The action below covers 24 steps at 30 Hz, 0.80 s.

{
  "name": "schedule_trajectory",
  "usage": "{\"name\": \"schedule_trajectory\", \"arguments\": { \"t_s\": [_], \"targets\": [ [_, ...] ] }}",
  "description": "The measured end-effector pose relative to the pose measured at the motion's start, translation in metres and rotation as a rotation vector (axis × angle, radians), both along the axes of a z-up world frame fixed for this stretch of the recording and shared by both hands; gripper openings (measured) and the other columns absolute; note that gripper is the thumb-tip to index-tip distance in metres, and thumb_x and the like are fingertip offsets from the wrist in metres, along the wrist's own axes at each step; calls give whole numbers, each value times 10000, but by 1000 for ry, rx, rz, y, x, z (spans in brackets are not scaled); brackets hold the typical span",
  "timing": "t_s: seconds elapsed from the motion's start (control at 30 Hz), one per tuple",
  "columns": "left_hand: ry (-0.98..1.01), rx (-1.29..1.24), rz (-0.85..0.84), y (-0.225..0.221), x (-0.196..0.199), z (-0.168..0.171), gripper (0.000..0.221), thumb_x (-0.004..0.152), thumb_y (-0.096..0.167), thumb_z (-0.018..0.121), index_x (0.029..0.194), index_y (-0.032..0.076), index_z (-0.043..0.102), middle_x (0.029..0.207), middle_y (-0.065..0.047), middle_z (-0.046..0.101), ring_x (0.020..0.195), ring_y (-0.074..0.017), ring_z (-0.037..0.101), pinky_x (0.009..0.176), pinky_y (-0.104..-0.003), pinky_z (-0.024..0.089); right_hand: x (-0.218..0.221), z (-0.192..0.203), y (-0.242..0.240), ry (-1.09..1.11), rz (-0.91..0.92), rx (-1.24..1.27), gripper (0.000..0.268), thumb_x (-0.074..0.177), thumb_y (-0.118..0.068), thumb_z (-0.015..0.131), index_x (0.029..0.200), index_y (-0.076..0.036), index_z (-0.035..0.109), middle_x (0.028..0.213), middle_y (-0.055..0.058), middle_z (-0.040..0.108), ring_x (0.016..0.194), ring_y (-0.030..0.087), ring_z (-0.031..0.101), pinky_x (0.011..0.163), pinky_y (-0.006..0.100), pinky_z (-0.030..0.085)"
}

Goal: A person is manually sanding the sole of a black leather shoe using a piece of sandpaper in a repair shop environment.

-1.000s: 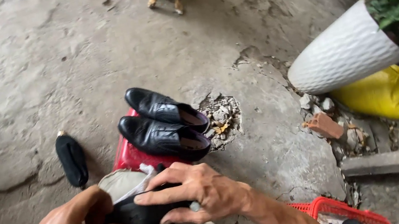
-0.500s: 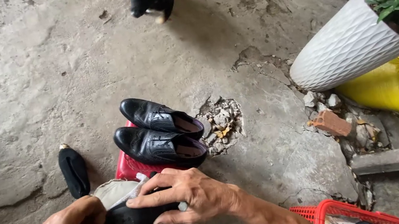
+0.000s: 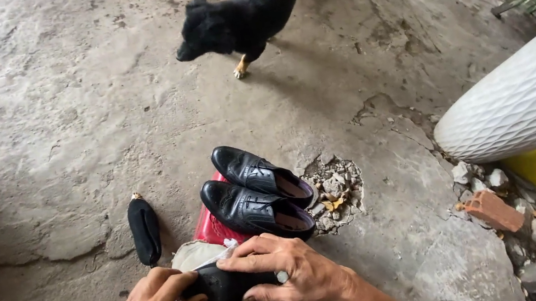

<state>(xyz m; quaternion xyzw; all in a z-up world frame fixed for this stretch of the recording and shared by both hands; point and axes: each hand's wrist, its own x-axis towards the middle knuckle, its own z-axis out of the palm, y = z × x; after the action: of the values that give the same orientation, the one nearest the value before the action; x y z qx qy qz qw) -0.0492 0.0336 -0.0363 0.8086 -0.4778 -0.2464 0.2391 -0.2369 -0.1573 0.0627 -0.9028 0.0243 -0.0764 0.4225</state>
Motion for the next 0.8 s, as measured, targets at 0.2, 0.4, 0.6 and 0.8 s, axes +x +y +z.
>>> {"name": "schedule_trajectory", "arguments": {
  "t_s": [0.2, 0.4, 0.6, 0.8],
  "targets": [
    [171, 238, -21, -16, 22, 25, 339, 783, 506, 815, 1055, 357, 678, 1025, 130, 725, 957, -103, 759, 880, -309, 569, 2, 1, 2, 24, -9, 4, 470, 973, -266, 715, 1412, -147, 598, 1331, 70, 642, 1207, 235, 636, 1099, 353, 488],
    [181, 293, -89, -26, 32, 43, 294, 770, 451, 849, 935, 305, 654, 897, 128, 755, 816, -102, 696, 802, -283, 529, 2, -3, 0, 47, -4, -22, 479, 974, -285, 702, 1426, -179, 587, 1345, 62, 640, 1187, 239, 633, 1068, 352, 489],
    [242, 275, -167, -43, 37, 52, 269, 783, 397, 846, 850, 255, 627, 788, 98, 688, 723, -101, 609, 721, -291, 490, 1, -7, -7, 72, -15, 17, 489, 945, -290, 717, 1407, -173, 611, 1350, 63, 647, 1235, 227, 625, 1114, 337, 453],
    [349, 12, -341, -43, 42, 59, 144, 828, 212, 768, 853, 111, 667, 767, -67, 675, 745, -262, 656, 683, -422, 508, 1, -29, -15, 10, -16, 163, 418, 904, -229, 766, 1300, -110, 702, 1267, 120, 714, 1202, 313, 651, 1062, 433, 483]
  ]
}}
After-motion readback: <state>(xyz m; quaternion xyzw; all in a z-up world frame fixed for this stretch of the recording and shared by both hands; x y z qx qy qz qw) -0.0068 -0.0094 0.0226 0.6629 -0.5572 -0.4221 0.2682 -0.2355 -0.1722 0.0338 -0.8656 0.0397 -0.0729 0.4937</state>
